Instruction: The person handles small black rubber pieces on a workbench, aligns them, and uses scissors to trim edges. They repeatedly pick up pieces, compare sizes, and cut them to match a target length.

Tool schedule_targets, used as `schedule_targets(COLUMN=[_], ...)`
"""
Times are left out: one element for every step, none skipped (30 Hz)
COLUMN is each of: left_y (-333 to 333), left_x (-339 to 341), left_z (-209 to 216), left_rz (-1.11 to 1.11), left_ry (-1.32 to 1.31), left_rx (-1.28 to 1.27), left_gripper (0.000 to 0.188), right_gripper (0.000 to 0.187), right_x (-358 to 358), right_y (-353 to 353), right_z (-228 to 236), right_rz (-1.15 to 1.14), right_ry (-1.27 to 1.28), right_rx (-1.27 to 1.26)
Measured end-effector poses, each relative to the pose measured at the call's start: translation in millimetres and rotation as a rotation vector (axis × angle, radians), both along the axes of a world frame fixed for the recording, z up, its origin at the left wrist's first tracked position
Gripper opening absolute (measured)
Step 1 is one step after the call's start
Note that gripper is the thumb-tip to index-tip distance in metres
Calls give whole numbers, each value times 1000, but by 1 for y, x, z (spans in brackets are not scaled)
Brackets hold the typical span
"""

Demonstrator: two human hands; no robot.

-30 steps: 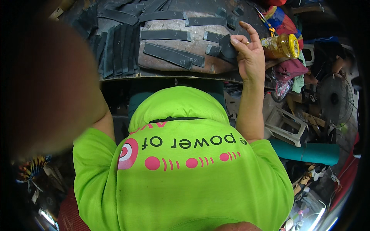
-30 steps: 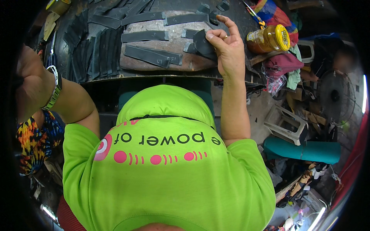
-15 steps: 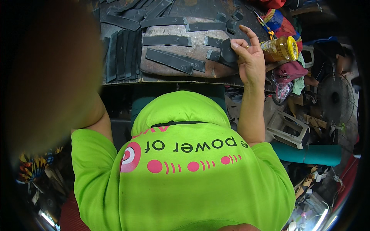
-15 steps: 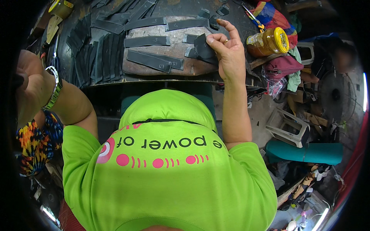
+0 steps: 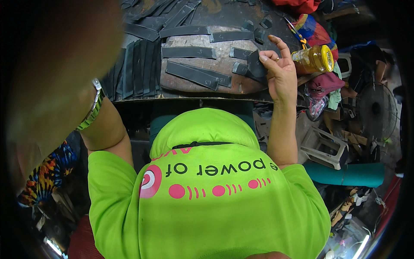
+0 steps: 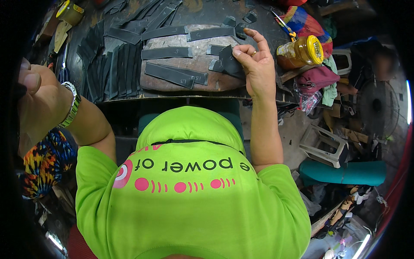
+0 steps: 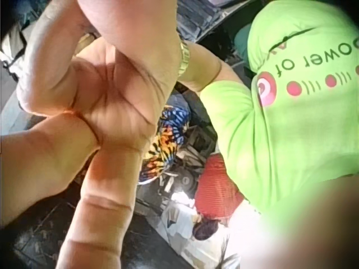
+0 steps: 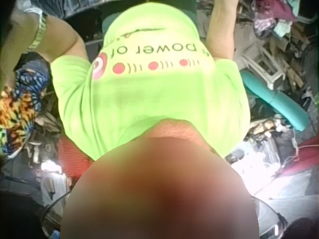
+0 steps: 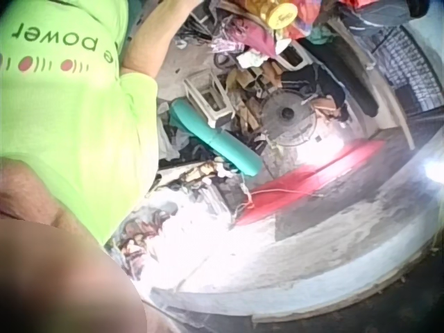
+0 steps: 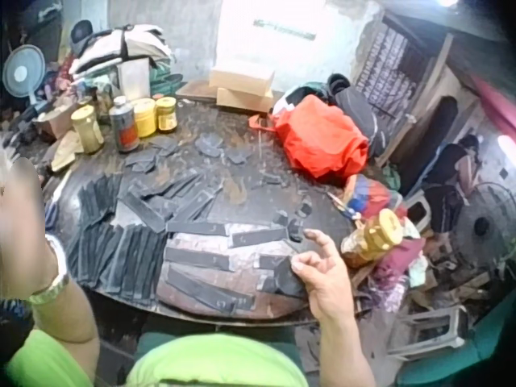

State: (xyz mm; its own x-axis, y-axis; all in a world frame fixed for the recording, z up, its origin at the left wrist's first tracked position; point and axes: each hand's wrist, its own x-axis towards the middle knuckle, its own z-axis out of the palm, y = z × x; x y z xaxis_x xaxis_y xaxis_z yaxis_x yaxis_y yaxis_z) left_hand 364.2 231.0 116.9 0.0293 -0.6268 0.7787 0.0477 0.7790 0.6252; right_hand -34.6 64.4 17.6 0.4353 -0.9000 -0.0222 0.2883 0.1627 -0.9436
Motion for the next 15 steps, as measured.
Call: schedule_targets(left_y=[-1, -3, -3, -4, -5, -6, -6, -7, -6, -7, -7, -7, -6, -6, -6], left_x=[3, 6, 8, 10, 11, 12, 13, 14, 15, 17, 18, 19, 20, 21, 21], left_z=[-2, -3, -4, -5, -6, -7, -7, -8, -8, -9, -10, -10, -11, -11, -12], left_rz=[0, -1, -4, -8, -11, -14, -17, -19, -23, -24, -25, -25, -25, -25, -24], left_ry=[1, 2, 2, -2, 1, 0, 1, 1, -2, -5, -6, -10, -12, -16, -20], left_rx=[1, 0, -4, -3, -5, -4, -4, -5, -7, -11, -10, -14, -13, -15, -20], left_gripper=[66, 66, 67, 67, 67, 68, 68, 68, 69, 69, 69, 70, 70, 70, 71], right_gripper=[63, 63, 64, 64, 64, 64, 64, 64, 64, 64, 64, 64, 64, 64, 64], right_x=[0, -1, 0, 0, 0, 0, 0, 0, 1, 1, 1, 1, 2, 2, 2], right_y=[0, 0, 0, 0, 0, -1, -1, -1, -1, 0, 0, 0, 1, 1, 1], right_z=[0, 0, 0, 0, 0, 0, 0, 0, 0, 0, 0, 0, 0, 0, 1], right_rz=[0, -1, -7, -13, -21, -17, -13, -8, -7, -5, -3, -3, -3, -2, 0], right_ry=[-2, -4, -5, -6, -7, -6, -5, -4, -4, -4, -4, -4, -3, -7, -2], right_rx=[3, 4, 7, 9, 9, 7, 6, 5, 4, 3, 2, 1, 1, 2, -1])
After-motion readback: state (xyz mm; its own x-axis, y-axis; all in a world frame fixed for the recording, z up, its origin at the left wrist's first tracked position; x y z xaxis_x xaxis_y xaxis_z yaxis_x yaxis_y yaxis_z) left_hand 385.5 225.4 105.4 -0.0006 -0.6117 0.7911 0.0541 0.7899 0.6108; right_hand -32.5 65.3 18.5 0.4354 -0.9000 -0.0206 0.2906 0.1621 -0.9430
